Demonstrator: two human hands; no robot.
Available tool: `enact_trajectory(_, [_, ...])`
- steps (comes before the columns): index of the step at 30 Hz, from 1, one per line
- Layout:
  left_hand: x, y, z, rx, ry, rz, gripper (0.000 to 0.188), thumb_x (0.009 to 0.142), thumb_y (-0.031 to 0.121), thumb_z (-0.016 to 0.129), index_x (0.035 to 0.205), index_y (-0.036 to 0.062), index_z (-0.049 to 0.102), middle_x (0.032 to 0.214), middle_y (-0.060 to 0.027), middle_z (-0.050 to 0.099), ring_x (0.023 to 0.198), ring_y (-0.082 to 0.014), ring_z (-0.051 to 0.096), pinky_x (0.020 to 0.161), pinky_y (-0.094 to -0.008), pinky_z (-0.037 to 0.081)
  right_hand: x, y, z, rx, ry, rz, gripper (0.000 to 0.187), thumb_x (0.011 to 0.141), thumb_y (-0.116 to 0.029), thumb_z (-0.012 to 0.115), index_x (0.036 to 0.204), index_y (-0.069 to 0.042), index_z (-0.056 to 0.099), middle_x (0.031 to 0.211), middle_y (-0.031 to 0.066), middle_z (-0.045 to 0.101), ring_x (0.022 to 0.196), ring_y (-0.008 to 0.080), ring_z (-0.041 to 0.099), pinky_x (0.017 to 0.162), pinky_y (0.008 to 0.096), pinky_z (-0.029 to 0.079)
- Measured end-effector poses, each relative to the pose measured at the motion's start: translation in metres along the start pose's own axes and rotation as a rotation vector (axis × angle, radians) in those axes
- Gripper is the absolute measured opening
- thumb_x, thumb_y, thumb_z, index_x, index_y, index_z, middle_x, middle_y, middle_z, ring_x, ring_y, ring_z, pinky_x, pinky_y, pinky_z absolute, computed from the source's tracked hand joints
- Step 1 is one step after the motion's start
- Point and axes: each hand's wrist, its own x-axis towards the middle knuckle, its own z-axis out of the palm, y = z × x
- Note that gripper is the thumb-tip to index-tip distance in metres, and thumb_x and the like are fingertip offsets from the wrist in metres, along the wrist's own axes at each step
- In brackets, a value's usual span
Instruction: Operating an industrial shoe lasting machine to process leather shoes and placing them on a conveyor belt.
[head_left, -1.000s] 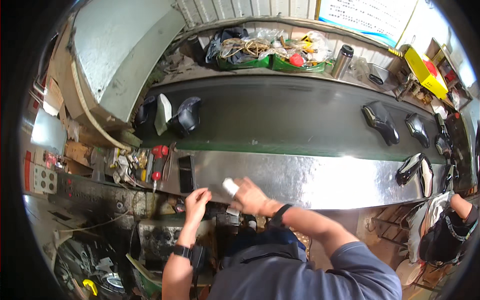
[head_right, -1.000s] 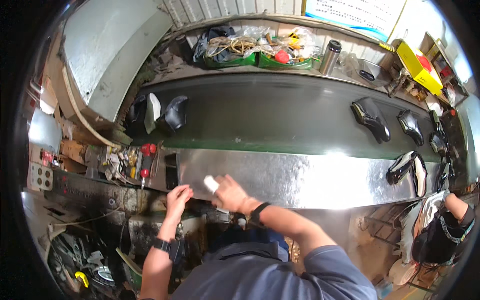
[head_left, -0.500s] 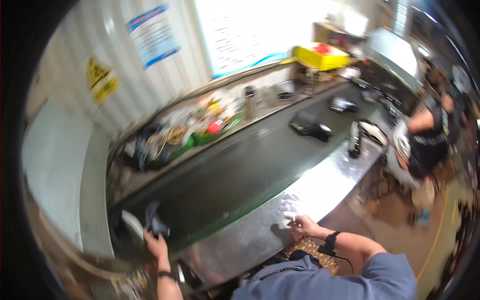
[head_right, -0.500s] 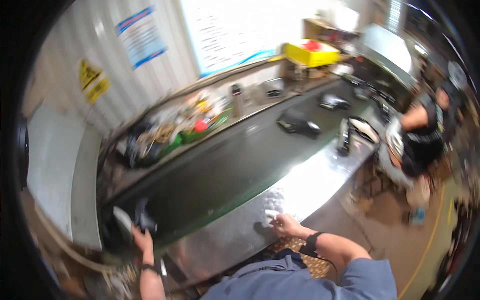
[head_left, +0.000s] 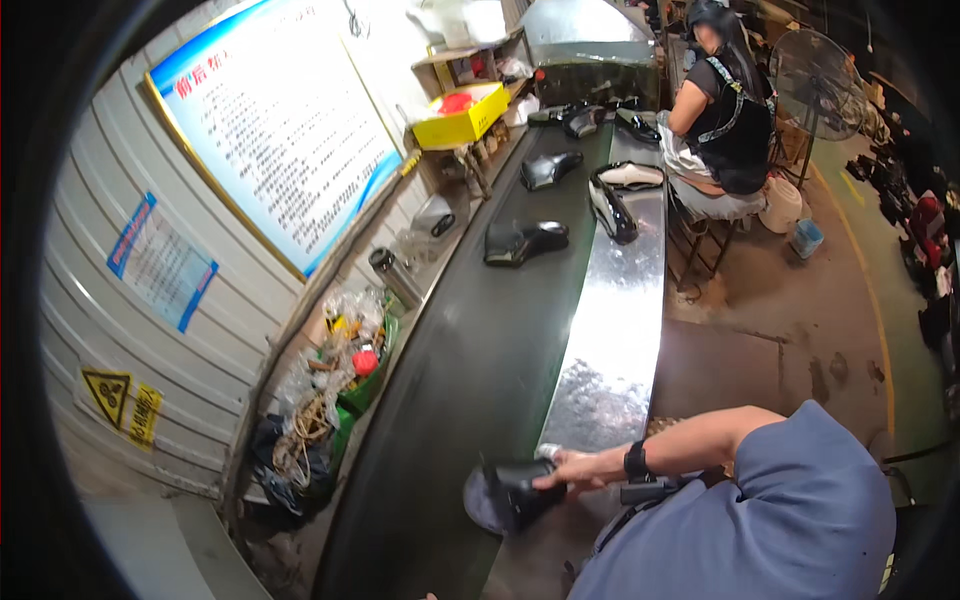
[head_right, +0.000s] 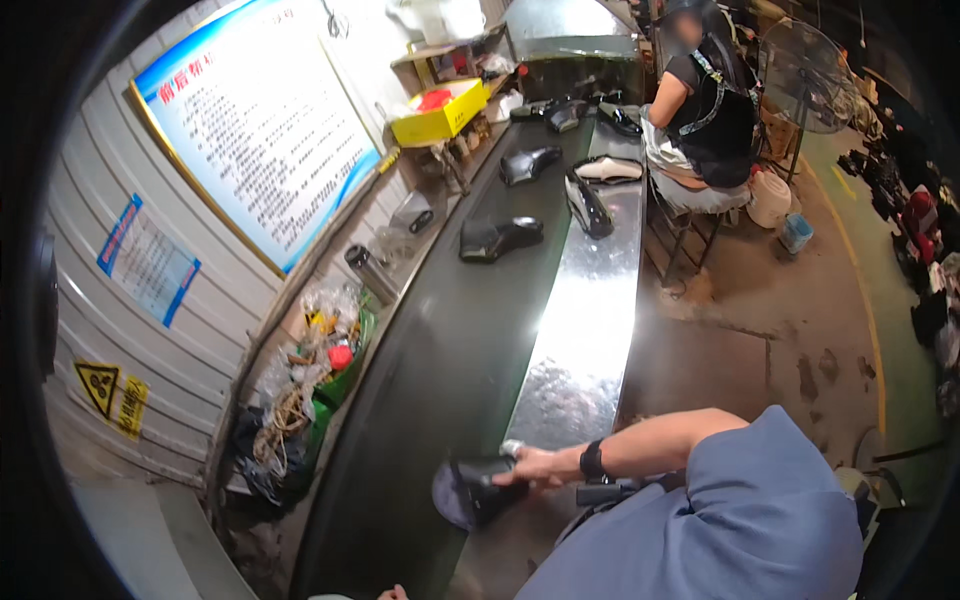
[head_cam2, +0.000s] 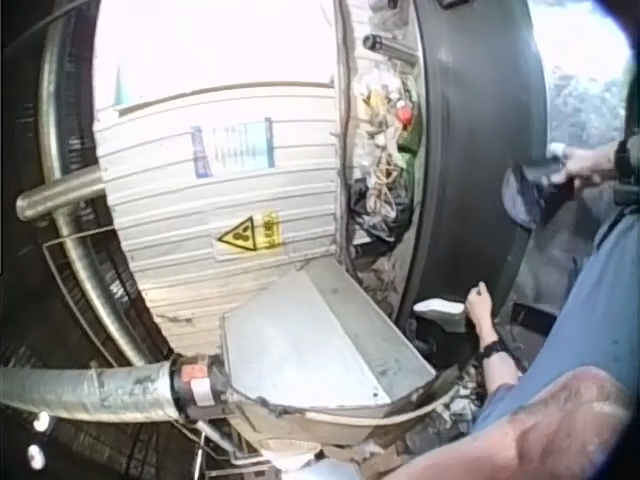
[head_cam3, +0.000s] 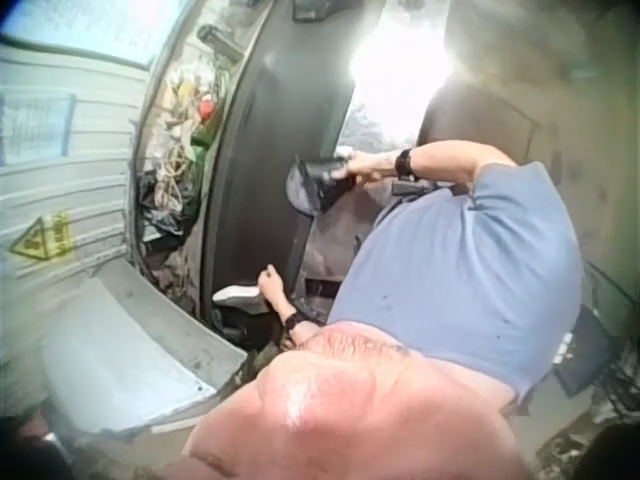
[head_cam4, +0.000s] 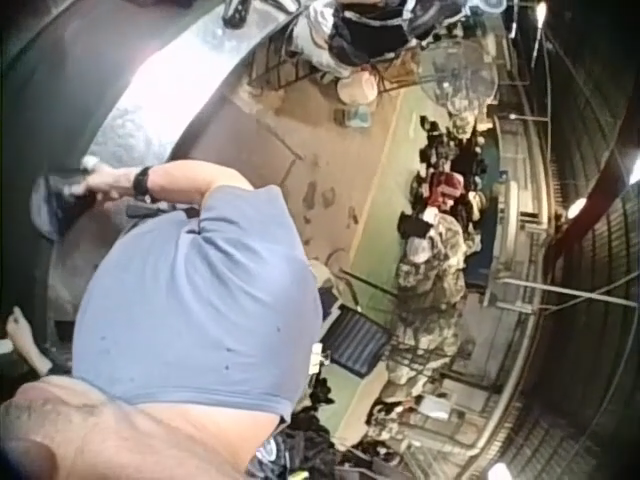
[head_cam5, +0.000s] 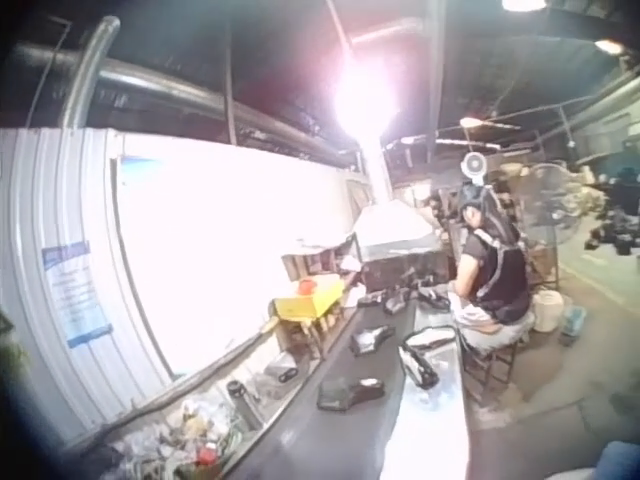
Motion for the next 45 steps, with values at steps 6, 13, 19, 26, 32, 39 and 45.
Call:
enact_trajectory(6, [-0.068, -0.034, 0.005, 0.117, -0.192, -0.156, 0.054, 0.104, 0.046, 0.053, 0.101, -0.0016, 0.077, 0.101, -0.0278, 0.073, 0.098, -0.0492, 0.067, 0.088, -0.0545, 0.052, 0.005, -0.006, -0.008, 0.143, 0.151, -0.009, 0.093, 0.088, -0.02, 0.087, 0.16, -0.021, 0.028, 0.139, 0.0089, 0.053, 0.123, 0.0264, 0.06, 0.099, 0.0601, 0.052])
enact_trajectory(13, [-0.087, -0.031, 0.001, 0.011, -0.09, -0.133, 0.05, 0.099, 0.046, 0.062, 0.107, -0.0012, 0.077, 0.104, -0.026, 0.074, 0.099, -0.0463, 0.069, 0.09, -0.051, 0.053, -0.013, -0.027, -0.009, 0.12, 0.156, -0.005, 0.104, 0.088, -0.019, 0.086, 0.166, -0.021, 0.017, 0.154, 0.0124, 0.044, 0.139, 0.0332, 0.048, 0.107, 0.0615, 0.048])
enact_trajectory(19, [-0.019, -0.074, 0.002, -0.033, 0.37, -0.165, 0.075, 0.085, 0.042, 0.082, 0.139, -0.004, 0.06, 0.141, -0.0331, 0.057, 0.129, -0.0477, 0.055, 0.112, -0.0506, 0.044, -0.021, -0.02, -0.029, 0.402, 0.193, 0.031, 0.089, 0.091, -0.015, 0.083, 0.157, -0.02, 0.024, 0.148, 0.0094, 0.05, 0.139, 0.0294, 0.049, 0.114, 0.0646, 0.039])
enact_trajectory(26, [0.055, -0.121, 0.044, -0.062, 0.359, -0.841, 0.128, 0.064, 0.061, 0.09, 0.161, 0.0022, 0.032, 0.161, -0.0311, 0.035, 0.147, -0.045, 0.037, 0.12, -0.0579, 0.029, -0.08, -0.029, -0.077, 0.264, 0.118, -0.216, 0.082, 0.094, -0.006, 0.076, 0.159, -0.018, 0.029, 0.139, 0.0014, 0.056, 0.13, 0.0207, 0.055, 0.108, 0.0613, 0.045])
enact_trajectory(32, [0.026, -0.077, 0.008, -0.006, 0.119, -0.613, 0.11, 0.071, 0.052, 0.088, 0.156, 0.0015, 0.042, 0.15, -0.0267, 0.051, 0.134, -0.039, 0.053, 0.11, -0.057, 0.041, -0.122, -0.023, -0.126, 0.147, 0.178, -0.306, 0.083, 0.094, -0.01, 0.078, 0.161, -0.015, 0.028, 0.121, -0.0039, 0.055, 0.11, 0.0121, 0.055, 0.103, 0.0493, 0.045])
enact_trajectory(39, [-0.064, 0.079, -0.007, 0.355, 0.544, 0.25, 0.064, 0.056, 0.017, 0.08, 0.12, 0.0146, 0.069, 0.138, -0.0261, 0.054, 0.128, -0.0479, 0.049, 0.102, -0.0594, 0.042, -0.109, -0.019, -0.139, 0.421, 0.228, -0.268, 0.044, 0.103, -0.039, 0.066, 0.137, -0.014, 0.052, 0.137, 0.0068, 0.057, 0.134, 0.0288, 0.048, 0.112, 0.0702, 0.034])
enact_trajectory(45, [-0.129, 0.23, 0.043, 0.057, 0.326, 0.634, 0.064, 0.057, 0.03, 0.084, 0.118, 0.019, 0.069, 0.145, -0.0226, 0.045, 0.136, -0.0428, 0.039, 0.106, -0.0574, 0.034, -0.1, -0.03, -0.135, 0.485, 0.157, -0.142, 0.038, 0.107, -0.042, 0.053, 0.126, -0.01, 0.062, 0.12, 0.0103, 0.068, 0.114, 0.0274, 0.064, 0.103, 0.0502, 0.05])
